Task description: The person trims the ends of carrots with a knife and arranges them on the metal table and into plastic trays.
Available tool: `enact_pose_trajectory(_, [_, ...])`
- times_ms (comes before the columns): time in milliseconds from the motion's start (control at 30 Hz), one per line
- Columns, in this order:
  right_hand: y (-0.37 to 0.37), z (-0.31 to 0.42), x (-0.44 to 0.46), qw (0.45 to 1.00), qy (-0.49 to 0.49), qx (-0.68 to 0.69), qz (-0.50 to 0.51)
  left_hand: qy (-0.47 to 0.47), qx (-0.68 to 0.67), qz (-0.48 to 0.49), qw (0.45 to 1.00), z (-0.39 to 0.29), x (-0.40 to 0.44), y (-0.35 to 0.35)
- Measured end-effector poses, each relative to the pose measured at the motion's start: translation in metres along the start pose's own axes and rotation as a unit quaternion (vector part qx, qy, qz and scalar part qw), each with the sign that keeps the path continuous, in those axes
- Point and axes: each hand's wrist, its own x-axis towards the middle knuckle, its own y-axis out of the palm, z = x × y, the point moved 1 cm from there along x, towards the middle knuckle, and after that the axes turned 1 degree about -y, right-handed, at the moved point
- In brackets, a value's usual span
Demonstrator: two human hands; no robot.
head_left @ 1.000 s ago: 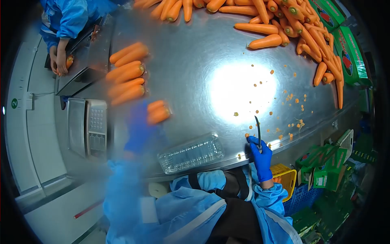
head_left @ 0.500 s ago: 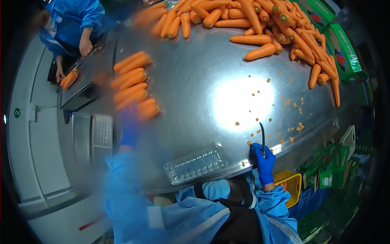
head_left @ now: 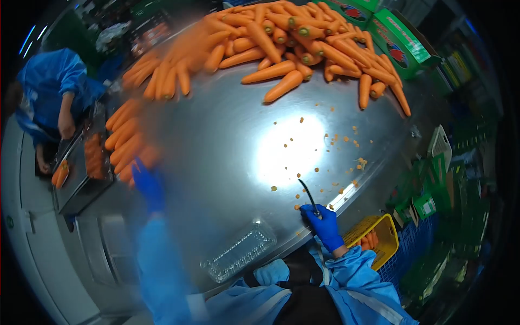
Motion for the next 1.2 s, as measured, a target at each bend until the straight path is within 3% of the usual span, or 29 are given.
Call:
enact_pose_trajectory(100, [-0.004,0.0,-0.002,1.0,0.002,-0.003,0.008,0.005,-0.192,0.152,0.97,-0.098,-0.053,-0.023])
enact_pose_trajectory(167, [-0.004,0.005,-0.002,0.999,0.021,0.023,0.015,-0.014,-0.207,0.321,0.924,-0.163,-0.089,-0.063])
enact_pose_trajectory(200, [-0.004,0.005,-0.002,1.0,0.018,0.021,0.011,-0.035,-0.229,0.375,0.897,-0.205,-0.09,-0.087])
enact_pose_trajectory(267, [-0.004,0.002,-0.001,1.0,0.018,0.018,0.004,-0.086,-0.236,0.436,0.864,-0.221,-0.108,-0.101])
enact_pose_trajectory(333, [-0.005,-0.002,0.0,1.0,0.004,0.02,0.0,-0.146,-0.209,0.449,0.856,-0.193,-0.157,-0.091])
enact_pose_trajectory(533, [-0.002,-0.022,0.001,0.997,-0.03,0.066,-0.026,-0.041,-0.189,0.383,0.903,-0.208,-0.163,-0.103])
enact_pose_trajectory(667, [-0.003,-0.035,0.003,0.994,-0.08,0.057,-0.036,-0.056,-0.201,0.37,0.905,-0.198,-0.171,-0.101])
enact_pose_trajectory(767, [-0.001,-0.034,0.005,0.995,-0.069,0.055,-0.05,-0.079,-0.21,0.366,0.903,-0.206,-0.169,-0.107])
enact_pose_trajectory(1033, [-0.006,-0.017,0.0,0.995,-0.02,0.099,-0.024,-0.006,-0.192,0.317,0.929,-0.224,-0.164,-0.12])
enact_pose_trajectory(1200, [-0.005,-0.021,0.001,0.995,-0.025,0.088,-0.027,-0.07,-0.189,0.345,0.917,-0.22,-0.165,-0.117])
